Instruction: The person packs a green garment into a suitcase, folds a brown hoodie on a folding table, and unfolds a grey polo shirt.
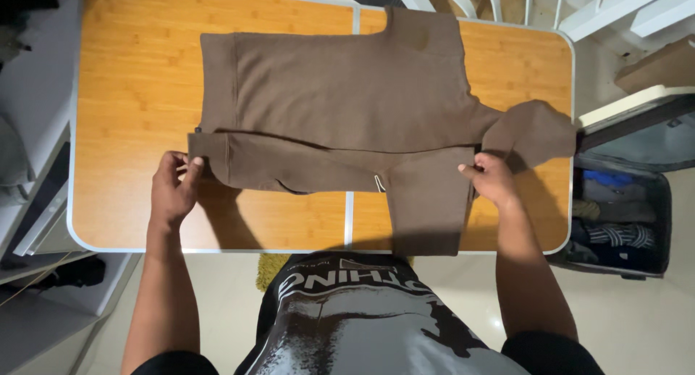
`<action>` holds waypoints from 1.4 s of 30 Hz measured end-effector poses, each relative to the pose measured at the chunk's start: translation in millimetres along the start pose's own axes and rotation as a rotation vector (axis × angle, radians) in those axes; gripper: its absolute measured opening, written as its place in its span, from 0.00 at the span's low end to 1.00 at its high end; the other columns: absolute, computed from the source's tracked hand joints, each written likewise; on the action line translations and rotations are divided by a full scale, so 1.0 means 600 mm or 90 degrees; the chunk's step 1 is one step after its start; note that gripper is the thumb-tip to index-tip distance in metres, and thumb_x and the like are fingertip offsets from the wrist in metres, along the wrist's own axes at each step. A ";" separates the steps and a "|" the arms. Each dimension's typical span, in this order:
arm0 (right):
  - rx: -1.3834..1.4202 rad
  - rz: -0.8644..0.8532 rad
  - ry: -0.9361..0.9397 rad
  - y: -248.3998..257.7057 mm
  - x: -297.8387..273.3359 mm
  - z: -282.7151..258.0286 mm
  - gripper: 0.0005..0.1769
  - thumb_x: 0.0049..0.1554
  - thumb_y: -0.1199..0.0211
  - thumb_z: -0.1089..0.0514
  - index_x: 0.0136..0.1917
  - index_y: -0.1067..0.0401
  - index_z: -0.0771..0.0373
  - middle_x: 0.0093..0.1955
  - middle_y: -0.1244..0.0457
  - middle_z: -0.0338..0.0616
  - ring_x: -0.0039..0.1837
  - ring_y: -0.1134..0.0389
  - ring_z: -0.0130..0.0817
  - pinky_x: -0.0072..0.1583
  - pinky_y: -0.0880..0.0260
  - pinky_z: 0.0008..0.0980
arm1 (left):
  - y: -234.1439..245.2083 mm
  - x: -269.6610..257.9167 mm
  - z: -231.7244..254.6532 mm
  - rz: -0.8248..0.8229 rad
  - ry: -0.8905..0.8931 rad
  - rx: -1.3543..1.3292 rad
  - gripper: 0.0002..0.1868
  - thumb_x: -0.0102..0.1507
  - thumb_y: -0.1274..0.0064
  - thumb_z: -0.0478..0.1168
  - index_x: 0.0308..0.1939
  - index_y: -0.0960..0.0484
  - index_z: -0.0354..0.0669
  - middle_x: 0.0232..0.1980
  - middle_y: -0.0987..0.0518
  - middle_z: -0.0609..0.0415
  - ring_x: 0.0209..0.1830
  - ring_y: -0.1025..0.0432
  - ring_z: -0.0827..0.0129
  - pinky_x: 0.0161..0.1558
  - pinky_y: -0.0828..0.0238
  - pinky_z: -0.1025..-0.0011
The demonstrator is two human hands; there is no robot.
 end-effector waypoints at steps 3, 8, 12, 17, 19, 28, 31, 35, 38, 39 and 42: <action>0.168 0.043 0.033 0.025 0.001 -0.024 0.20 0.61 0.30 0.51 0.53 0.31 0.70 0.46 0.34 0.51 0.50 0.34 0.35 0.54 0.32 0.36 | -0.004 0.021 0.019 0.022 -0.072 -0.130 0.13 0.77 0.49 0.41 0.49 0.34 0.36 0.38 0.25 0.55 0.38 0.33 0.78 0.40 0.34 0.78; 0.506 0.088 -0.010 0.011 0.020 0.009 0.17 0.60 0.35 0.54 0.57 0.33 0.65 0.50 0.31 0.41 0.51 0.33 0.26 0.53 0.32 0.31 | -0.011 0.039 -0.037 0.037 0.088 -0.006 0.14 0.77 0.53 0.45 0.54 0.33 0.38 0.29 0.26 0.48 0.27 0.35 0.68 0.31 0.39 0.67; 0.200 0.187 -0.030 -0.001 0.024 0.031 0.17 0.62 0.34 0.53 0.58 0.29 0.67 0.52 0.31 0.49 0.54 0.31 0.38 0.57 0.32 0.38 | -0.036 0.044 -0.035 -0.009 -0.023 0.225 0.16 0.74 0.51 0.47 0.52 0.32 0.36 0.33 0.20 0.36 0.32 0.25 0.44 0.36 0.30 0.55; 0.080 0.223 -0.080 -0.017 0.008 0.018 0.16 0.66 0.38 0.51 0.58 0.29 0.65 0.53 0.31 0.59 0.57 0.29 0.53 0.60 0.31 0.45 | -0.037 0.033 -0.059 0.028 -0.006 0.268 0.17 0.75 0.50 0.48 0.52 0.30 0.36 0.35 0.20 0.33 0.36 0.25 0.36 0.39 0.29 0.50; 0.038 0.281 -0.084 -0.006 -0.002 0.002 0.19 0.65 0.38 0.51 0.63 0.32 0.65 0.55 0.32 0.63 0.58 0.32 0.61 0.59 0.33 0.49 | -0.038 0.036 -0.055 0.055 -0.012 0.296 0.18 0.74 0.50 0.49 0.52 0.30 0.35 0.37 0.19 0.32 0.38 0.25 0.35 0.42 0.29 0.47; 0.075 0.411 0.032 0.042 -0.080 -0.075 0.32 0.56 0.30 0.48 0.65 0.37 0.68 0.56 0.37 0.68 0.56 0.33 0.60 0.58 0.32 0.48 | -0.077 -0.048 0.121 0.315 -0.155 0.505 0.23 0.66 0.38 0.50 0.51 0.27 0.34 0.47 0.24 0.33 0.51 0.30 0.40 0.51 0.37 0.50; -0.094 0.478 0.001 0.052 -0.152 -0.079 0.24 0.55 0.27 0.48 0.58 0.30 0.63 0.54 0.33 0.62 0.53 0.31 0.58 0.54 0.32 0.48 | -0.221 -0.063 0.159 0.059 -0.151 0.262 0.17 0.69 0.44 0.52 0.45 0.18 0.40 0.41 0.18 0.40 0.42 0.24 0.45 0.46 0.27 0.53; 0.098 0.302 -0.154 0.006 -0.171 -0.011 0.23 0.59 0.30 0.47 0.55 0.29 0.67 0.44 0.31 0.53 0.47 0.29 0.47 0.52 0.30 0.43 | -0.489 -0.162 0.175 -0.460 -0.035 0.321 0.30 0.66 0.56 0.67 0.54 0.18 0.48 0.49 0.17 0.42 0.52 0.23 0.49 0.52 0.27 0.54; 0.187 0.209 -0.237 -0.023 -0.181 0.015 0.25 0.55 0.30 0.47 0.57 0.30 0.67 0.38 0.31 0.51 0.41 0.29 0.44 0.48 0.30 0.41 | -0.603 -0.218 0.197 -0.679 0.029 0.395 0.34 0.69 0.60 0.69 0.53 0.17 0.44 0.52 0.18 0.42 0.54 0.23 0.52 0.57 0.28 0.58; 0.182 0.195 -0.232 -0.024 -0.176 0.018 0.25 0.55 0.30 0.47 0.56 0.29 0.68 0.39 0.31 0.50 0.42 0.28 0.42 0.48 0.30 0.40 | -0.621 -0.222 0.206 -0.692 0.040 0.410 0.35 0.69 0.58 0.69 0.52 0.18 0.40 0.50 0.18 0.41 0.53 0.22 0.53 0.56 0.25 0.59; 0.181 0.170 -0.211 -0.024 -0.164 0.032 0.24 0.54 0.28 0.47 0.53 0.27 0.70 0.41 0.30 0.49 0.44 0.29 0.39 0.48 0.30 0.38 | -0.646 -0.219 0.229 -0.620 0.078 0.338 0.27 0.67 0.54 0.64 0.51 0.16 0.46 0.47 0.16 0.44 0.50 0.20 0.53 0.56 0.25 0.60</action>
Point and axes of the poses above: each hand's wrist, its own x-axis towards the middle knuckle, its own y-axis out of the back of the hand, z = x × y, the point moved 10 cm from there along x, towards the middle knuckle
